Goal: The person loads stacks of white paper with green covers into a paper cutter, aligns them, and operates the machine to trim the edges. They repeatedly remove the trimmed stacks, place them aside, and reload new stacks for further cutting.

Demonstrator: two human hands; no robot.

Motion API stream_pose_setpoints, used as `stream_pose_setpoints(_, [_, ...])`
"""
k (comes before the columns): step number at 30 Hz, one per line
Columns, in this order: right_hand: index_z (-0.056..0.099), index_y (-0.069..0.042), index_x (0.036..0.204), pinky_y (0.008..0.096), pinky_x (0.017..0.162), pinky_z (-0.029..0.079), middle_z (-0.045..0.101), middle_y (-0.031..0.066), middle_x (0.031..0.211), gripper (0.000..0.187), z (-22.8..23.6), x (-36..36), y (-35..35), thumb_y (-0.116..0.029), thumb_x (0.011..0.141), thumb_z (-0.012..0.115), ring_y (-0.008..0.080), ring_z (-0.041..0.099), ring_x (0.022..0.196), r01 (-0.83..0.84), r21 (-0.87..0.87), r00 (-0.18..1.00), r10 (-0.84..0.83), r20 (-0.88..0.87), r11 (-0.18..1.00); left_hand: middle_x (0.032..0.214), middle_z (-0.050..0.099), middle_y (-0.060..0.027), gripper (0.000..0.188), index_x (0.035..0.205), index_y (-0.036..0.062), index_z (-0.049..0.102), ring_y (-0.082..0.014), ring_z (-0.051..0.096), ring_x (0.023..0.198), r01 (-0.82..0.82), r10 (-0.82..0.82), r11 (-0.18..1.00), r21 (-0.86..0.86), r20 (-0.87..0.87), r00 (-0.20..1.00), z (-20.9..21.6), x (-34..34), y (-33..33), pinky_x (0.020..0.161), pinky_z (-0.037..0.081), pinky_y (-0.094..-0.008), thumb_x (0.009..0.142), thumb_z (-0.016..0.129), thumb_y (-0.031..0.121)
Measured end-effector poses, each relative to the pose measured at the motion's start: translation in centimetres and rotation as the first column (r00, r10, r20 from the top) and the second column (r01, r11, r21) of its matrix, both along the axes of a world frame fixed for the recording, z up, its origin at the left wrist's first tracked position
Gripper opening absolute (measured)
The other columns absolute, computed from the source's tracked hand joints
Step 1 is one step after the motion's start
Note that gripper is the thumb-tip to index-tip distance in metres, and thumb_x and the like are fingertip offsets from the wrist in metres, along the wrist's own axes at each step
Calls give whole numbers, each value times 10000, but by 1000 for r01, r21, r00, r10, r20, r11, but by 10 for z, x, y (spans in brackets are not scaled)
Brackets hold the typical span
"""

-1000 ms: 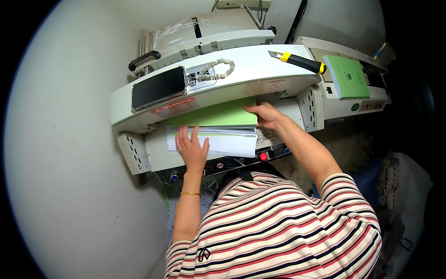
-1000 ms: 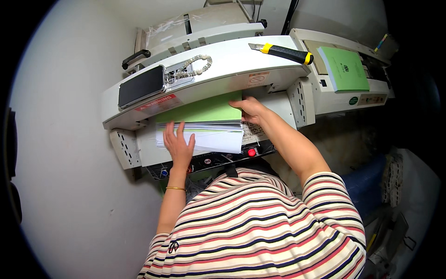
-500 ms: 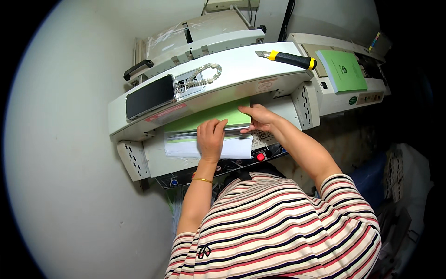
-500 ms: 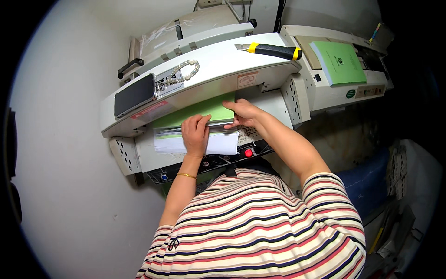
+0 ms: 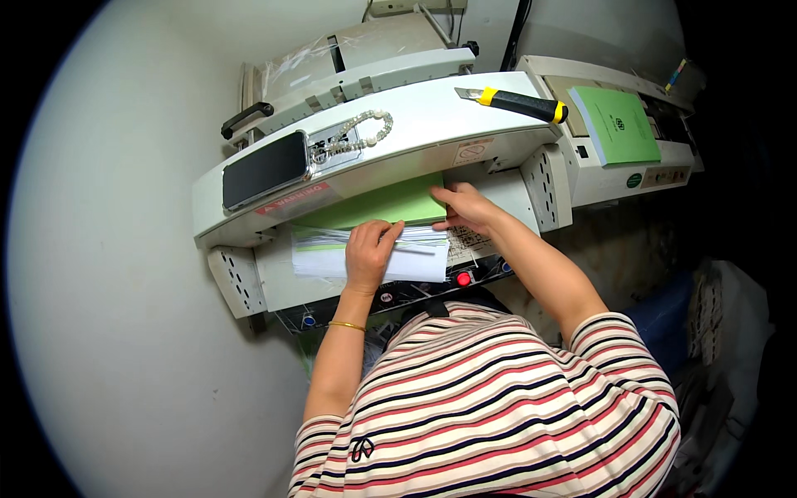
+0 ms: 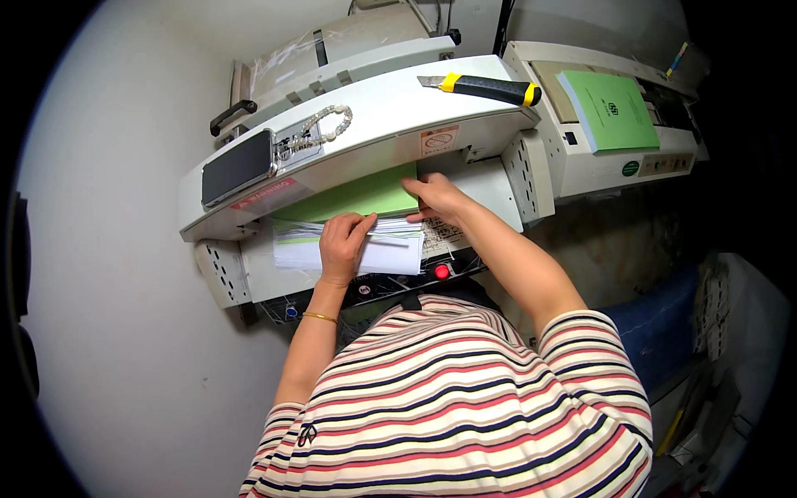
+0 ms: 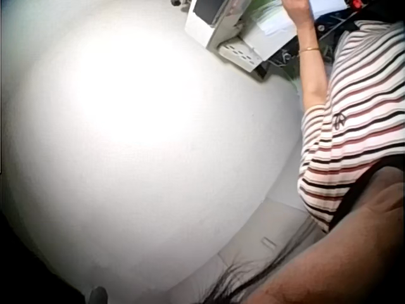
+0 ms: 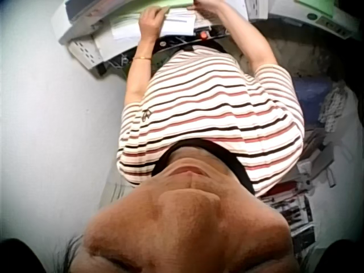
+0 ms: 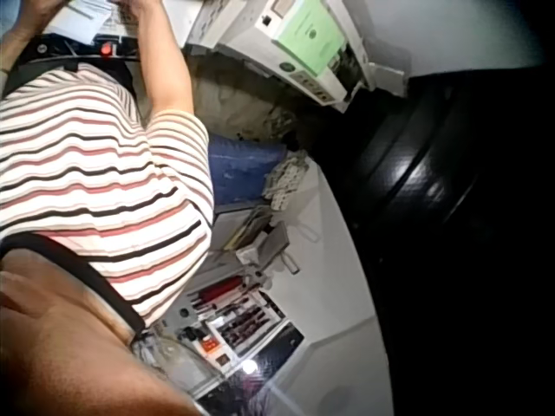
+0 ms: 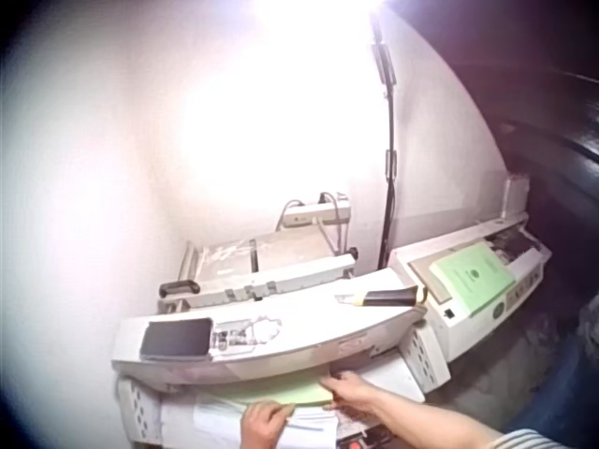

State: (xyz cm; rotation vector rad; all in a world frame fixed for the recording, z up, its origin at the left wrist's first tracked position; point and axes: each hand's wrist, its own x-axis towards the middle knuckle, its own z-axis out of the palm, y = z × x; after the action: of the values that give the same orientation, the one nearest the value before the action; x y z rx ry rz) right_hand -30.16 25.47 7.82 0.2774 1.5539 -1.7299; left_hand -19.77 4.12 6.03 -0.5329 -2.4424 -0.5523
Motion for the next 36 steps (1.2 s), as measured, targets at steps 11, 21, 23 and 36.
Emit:
stream_pose_setpoints(11, [630, -72, 1124, 376, 965, 419, 661, 106, 1109, 247, 157, -7, 93, -162, 895, 645, 276, 596, 1074, 690, 243, -206, 507, -837, 681, 960, 623, -48, 332, 1063, 107, 681, -256, 584, 925, -54, 54, 999, 4, 30, 998, -11, 9, 13, 804, 470, -388, 737, 666, 49])
stream_pose_setpoints(21, [585, -36, 1161, 387, 943, 411, 634, 130, 1121, 341, 131, -67, 116, -257, 907, 640, 305, 581, 1031, 553, 593, 40, 692, -721, 586, 1171, 492, -123, 364, 1058, 232, 661, -318, 442, 1174, 64, -56, 994, -91, 85, 995, 0, -21, 62, 1017, 382, -466, 710, 764, 254])
stream_pose_setpoints(23, [579, -27, 1151, 382, 907, 433, 634, 136, 1085, 320, 131, -64, 114, -231, 911, 635, 309, 587, 990, 604, 529, -44, 688, -724, 596, 1186, 477, -135, 372, 1046, 229, 652, -330, 420, 1199, 37, -28, 991, -125, 71, 997, -4, -21, 63, 1044, 360, -483, 703, 779, 298])
stream_pose_setpoints(36, [433, -84, 1334, 239, 523, 393, 570, 13, 812, 456, 78, 59, 102, -133, 922, 624, 73, 476, 593, -133, 324, 769, 304, -563, 937, 1194, 507, -130, 499, 1227, 181, 610, -325, 502, 1108, -68, 68, 998, -5, 152, 986, -14, 10, 39, 950, 422, -450, 745, 738, 156])
